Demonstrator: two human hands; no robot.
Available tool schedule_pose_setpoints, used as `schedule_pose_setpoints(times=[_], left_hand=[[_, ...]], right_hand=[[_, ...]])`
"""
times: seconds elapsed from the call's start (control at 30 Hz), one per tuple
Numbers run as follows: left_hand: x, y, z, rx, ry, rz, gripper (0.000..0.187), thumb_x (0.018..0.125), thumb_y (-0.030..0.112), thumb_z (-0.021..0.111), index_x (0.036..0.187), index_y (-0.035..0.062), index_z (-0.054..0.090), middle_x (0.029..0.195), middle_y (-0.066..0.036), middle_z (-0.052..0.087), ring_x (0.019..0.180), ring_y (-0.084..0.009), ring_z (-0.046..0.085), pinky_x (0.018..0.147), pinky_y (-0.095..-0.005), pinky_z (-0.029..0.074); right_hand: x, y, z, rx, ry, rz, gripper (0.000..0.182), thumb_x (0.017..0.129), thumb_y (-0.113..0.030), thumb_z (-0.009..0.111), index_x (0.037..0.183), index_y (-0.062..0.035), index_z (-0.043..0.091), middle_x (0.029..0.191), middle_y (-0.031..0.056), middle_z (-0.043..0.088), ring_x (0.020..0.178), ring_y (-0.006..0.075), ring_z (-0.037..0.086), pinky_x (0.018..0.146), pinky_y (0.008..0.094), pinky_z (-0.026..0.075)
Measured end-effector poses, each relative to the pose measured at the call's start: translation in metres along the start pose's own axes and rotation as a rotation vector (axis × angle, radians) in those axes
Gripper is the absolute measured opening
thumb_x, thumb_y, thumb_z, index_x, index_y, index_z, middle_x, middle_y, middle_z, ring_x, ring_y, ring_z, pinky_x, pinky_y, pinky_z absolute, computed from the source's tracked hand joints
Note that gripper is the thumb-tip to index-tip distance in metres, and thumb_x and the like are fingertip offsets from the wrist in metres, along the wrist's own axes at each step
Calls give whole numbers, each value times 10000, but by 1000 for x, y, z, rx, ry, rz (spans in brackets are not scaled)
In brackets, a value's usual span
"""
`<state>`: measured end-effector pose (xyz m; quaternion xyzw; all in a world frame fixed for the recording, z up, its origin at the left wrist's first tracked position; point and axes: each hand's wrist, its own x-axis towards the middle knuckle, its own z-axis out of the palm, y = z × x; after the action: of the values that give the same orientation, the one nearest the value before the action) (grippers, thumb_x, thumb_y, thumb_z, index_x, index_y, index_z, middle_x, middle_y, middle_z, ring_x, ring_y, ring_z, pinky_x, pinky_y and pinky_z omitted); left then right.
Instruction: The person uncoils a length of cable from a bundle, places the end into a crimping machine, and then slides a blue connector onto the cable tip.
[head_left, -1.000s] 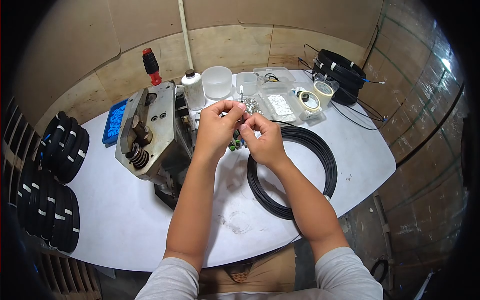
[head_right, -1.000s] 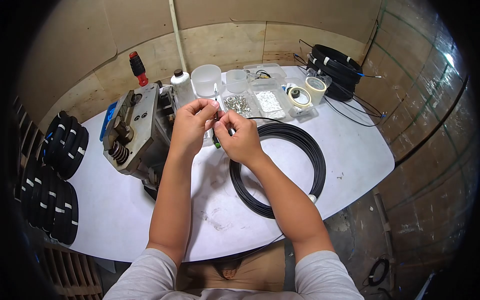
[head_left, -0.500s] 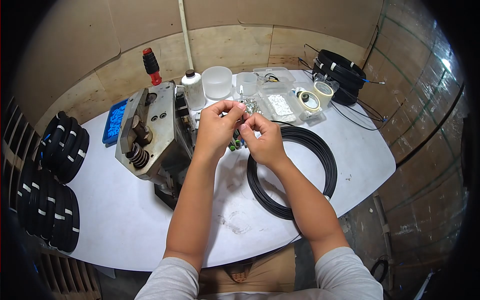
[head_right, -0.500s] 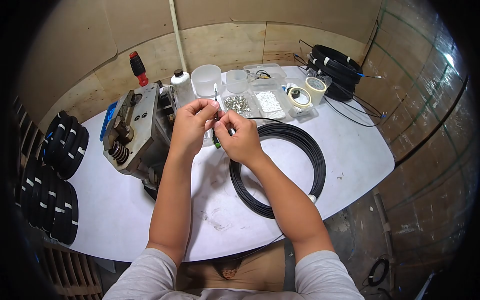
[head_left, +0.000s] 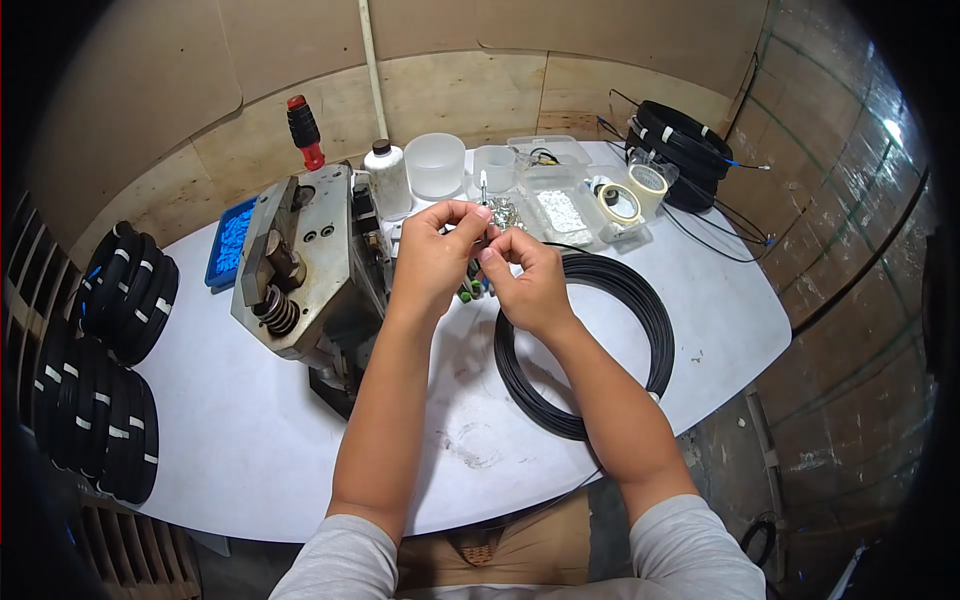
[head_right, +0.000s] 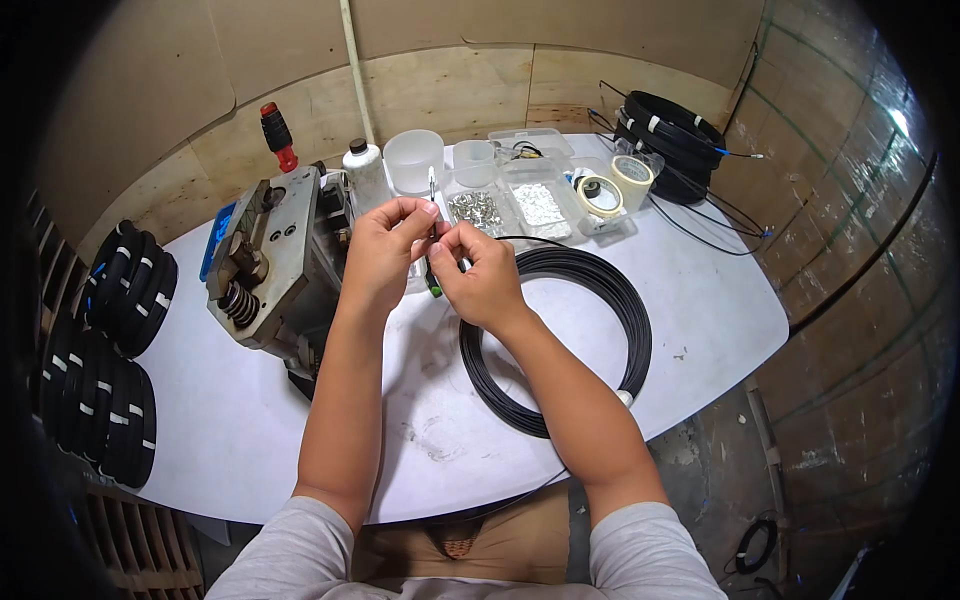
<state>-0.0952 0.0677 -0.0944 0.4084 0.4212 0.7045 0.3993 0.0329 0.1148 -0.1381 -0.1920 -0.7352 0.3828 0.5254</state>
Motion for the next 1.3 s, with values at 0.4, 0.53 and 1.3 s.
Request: schedule_pose_setpoints(times=[0.4, 0.53, 1.3], left_hand=[[0, 0, 0, -30, -20, 10, 155, 928, 114, 663, 911, -40, 680, 805, -96, 691, 649, -115, 605, 520, -259, 483], [0, -1, 1, -28, -15, 1, 151, 925, 110, 665, 911, -40, 683, 808, -92, 691, 649, -114, 605, 521, -263, 488], [2, -4, -3, 1, -71, -48, 164, 930, 127, 695, 986, -26, 687, 889, -50, 669, 783, -100, 630, 693, -215, 533]], right_hand=[[-1, -7, 3, 117, 10, 95, 182, 974, -153, 627, 868, -12, 670, 715, 18, 669, 655, 62, 592, 621, 250, 488], [-1, -4, 4, 131, 21, 100, 184, 978, -151, 619, 869, -14, 674, 707, 15, 665, 647, 57, 586, 611, 249, 483], [-2, 0, 2, 76, 98, 54, 173, 970, -124, 625, 851, 0, 644, 742, 32, 685, 657, 76, 649, 591, 241, 504]])
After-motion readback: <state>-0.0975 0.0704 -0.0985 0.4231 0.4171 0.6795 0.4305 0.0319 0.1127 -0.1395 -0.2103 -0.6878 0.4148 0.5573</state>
